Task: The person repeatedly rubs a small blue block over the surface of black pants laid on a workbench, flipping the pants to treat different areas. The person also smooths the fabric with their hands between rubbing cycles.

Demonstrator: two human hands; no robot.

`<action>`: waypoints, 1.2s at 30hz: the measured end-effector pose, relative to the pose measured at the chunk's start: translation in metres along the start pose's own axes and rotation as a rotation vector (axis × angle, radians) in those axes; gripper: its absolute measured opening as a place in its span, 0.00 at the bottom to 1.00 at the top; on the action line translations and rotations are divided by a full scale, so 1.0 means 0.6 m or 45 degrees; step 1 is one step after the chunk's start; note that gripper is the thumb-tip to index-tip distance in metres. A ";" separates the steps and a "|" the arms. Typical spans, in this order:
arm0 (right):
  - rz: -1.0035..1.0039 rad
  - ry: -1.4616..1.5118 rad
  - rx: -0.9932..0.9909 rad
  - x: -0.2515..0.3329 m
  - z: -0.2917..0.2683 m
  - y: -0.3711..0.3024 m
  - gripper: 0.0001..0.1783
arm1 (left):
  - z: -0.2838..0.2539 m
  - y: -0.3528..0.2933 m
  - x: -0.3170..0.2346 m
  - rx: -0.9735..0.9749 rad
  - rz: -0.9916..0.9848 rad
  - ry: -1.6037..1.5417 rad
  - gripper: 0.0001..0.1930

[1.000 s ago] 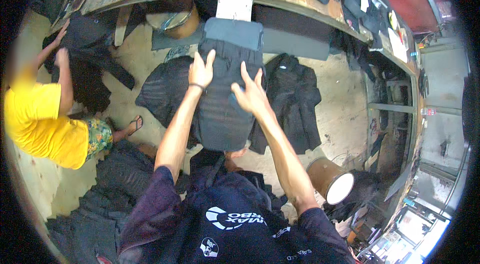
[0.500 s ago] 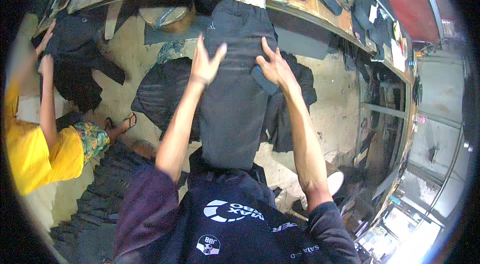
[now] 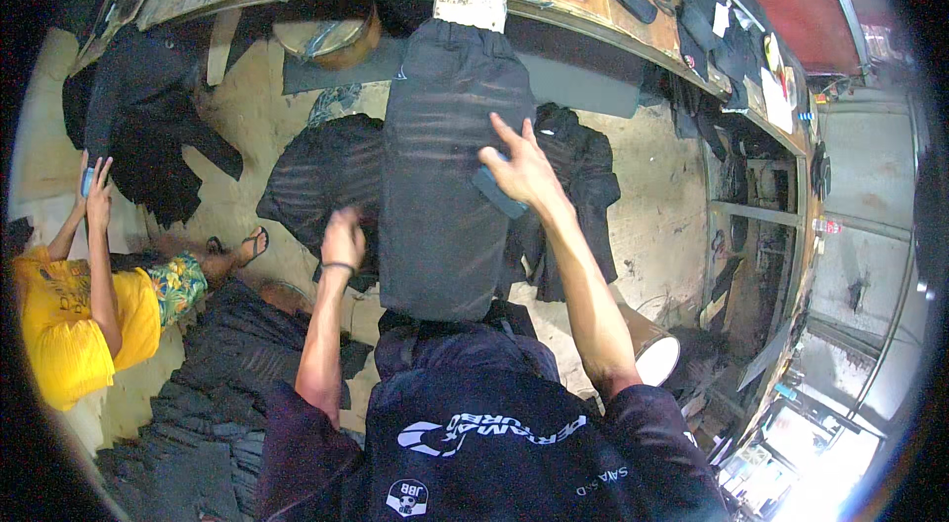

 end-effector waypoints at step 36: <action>0.114 0.280 -0.170 -0.056 -0.032 0.143 0.45 | -0.301 0.510 -0.406 -0.625 0.323 0.027 0.36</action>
Point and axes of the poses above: each hand's wrist, its own y-axis towards the middle knuckle, its own z-axis out of the palm, x = y × z, the point moved 5 cm from there along y, towards the middle knuckle
